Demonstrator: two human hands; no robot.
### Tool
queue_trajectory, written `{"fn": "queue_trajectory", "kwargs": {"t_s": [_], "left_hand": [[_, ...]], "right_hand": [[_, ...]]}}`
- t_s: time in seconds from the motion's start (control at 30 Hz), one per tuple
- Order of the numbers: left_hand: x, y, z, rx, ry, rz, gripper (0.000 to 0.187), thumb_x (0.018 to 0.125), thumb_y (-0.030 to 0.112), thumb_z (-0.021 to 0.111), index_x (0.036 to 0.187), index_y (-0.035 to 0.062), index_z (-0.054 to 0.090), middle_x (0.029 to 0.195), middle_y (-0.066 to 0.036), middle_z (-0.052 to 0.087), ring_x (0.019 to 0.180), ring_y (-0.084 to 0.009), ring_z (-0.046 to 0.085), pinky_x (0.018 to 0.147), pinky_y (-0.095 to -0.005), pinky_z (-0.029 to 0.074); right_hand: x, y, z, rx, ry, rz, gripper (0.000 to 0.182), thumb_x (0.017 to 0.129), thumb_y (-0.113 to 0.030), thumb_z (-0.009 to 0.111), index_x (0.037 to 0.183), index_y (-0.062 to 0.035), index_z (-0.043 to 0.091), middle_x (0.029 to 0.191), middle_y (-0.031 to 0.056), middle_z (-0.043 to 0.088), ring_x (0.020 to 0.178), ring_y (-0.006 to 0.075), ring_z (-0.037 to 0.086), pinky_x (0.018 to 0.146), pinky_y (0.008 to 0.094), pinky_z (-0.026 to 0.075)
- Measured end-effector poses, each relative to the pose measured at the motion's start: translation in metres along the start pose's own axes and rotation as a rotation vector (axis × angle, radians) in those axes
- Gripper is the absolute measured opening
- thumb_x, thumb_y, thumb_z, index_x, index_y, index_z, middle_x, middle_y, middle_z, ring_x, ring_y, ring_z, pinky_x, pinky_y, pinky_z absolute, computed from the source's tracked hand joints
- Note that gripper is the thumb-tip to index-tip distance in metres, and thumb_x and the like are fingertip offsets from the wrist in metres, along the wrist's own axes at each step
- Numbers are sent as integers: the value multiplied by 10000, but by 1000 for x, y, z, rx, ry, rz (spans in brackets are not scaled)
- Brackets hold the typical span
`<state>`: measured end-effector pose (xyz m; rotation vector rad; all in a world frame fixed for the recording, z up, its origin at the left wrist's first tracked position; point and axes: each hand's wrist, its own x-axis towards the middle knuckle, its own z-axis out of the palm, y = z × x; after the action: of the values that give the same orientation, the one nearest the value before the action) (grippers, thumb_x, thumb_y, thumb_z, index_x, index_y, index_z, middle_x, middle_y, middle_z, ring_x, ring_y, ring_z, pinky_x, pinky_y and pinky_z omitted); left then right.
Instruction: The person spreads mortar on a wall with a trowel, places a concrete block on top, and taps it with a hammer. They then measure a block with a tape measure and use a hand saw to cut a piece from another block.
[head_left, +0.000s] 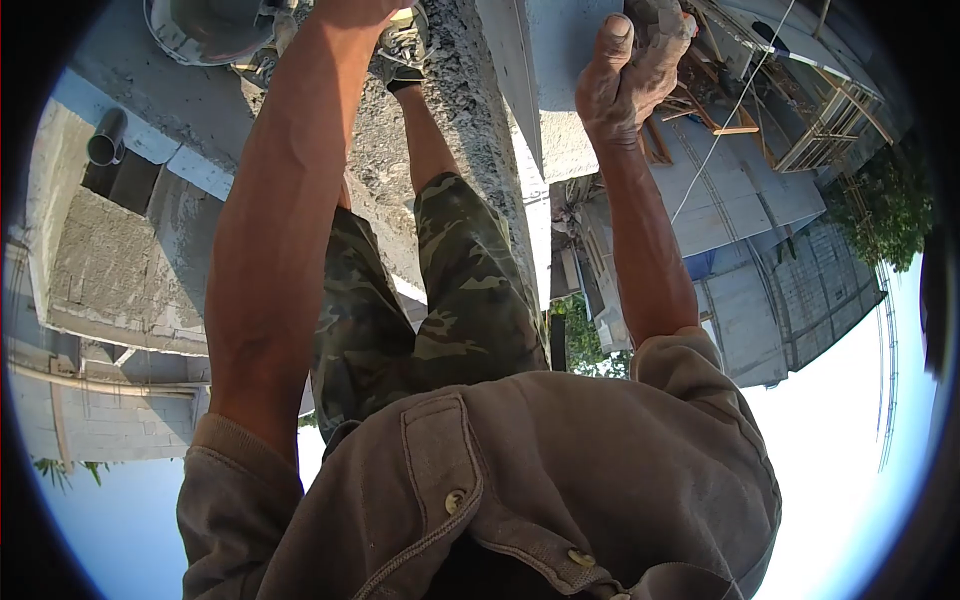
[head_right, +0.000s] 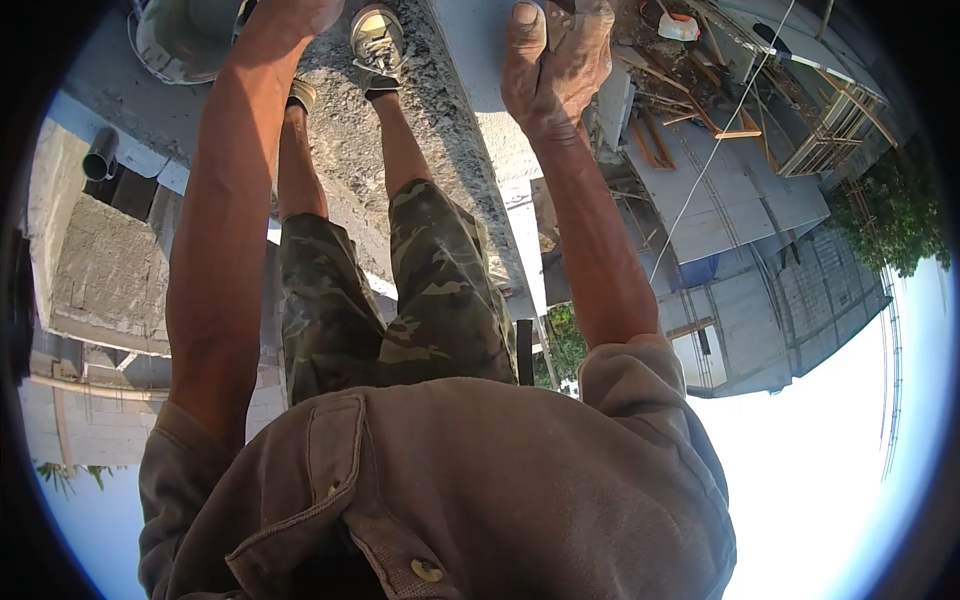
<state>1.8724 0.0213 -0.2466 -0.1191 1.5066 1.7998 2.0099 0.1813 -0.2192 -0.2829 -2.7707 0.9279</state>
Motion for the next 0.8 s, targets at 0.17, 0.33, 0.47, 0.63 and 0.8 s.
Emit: {"fn": "queue_trajectory", "kwargs": {"t_s": [0.17, 0.33, 0.47, 0.63, 0.8], "left_hand": [[1, 0, 4, -4, 8, 0, 849, 814, 377, 661, 1430, -7, 220, 1226, -173, 549, 1000, -243, 614, 646, -343, 578], [-7, 12, 7, -79, 19, 15, 814, 829, 333, 660, 1430, -1, 225, 1230, -167, 550, 964, -224, 627, 597, -307, 578], [2, 0, 5, -36, 63, 17, 834, 824, 291, 665, 1447, -10, 198, 1297, -194, 503, 952, -214, 632, 559, -291, 570], [-2, -6, 11, 11, 159, 63, 1085, 699, 453, 786, 1384, -165, 218, 1312, -281, 466, 1250, -318, 461, 1063, -358, 347], [-38, -20, 18, -54, 265, -98, 830, 810, 394, 716, 1400, -34, 318, 1238, -261, 539, 1130, -303, 568, 793, -376, 565]], "right_hand": [[-6, 0, 3, -14, 14, 134, 419, 936, -246, 493, 1244, 36, 496, 1187, 242, 526, 1062, 345, 549, 899, 397, 445], [-6, -3, 8, 108, 16, 201, 469, 934, -338, 503, 1239, 19, 503, 1127, 218, 559, 1019, 319, 580, 871, 397, 469], [-9, -2, 8, -63, 58, 157, 479, 922, -363, 586, 1235, -7, 514, 1026, 188, 618, 900, 342, 627, 794, 405, 506], [-6, -11, 11, -106, 24, 206, 456, 953, -347, 529, 1251, -2, 521, 1124, 197, 614, 1007, 340, 623, 861, 409, 492], [-6, -14, 10, -232, -33, 214, 443, 969, -325, 485, 1248, 18, 512, 1145, 219, 590, 1029, 385, 584, 878, 434, 464]]}}
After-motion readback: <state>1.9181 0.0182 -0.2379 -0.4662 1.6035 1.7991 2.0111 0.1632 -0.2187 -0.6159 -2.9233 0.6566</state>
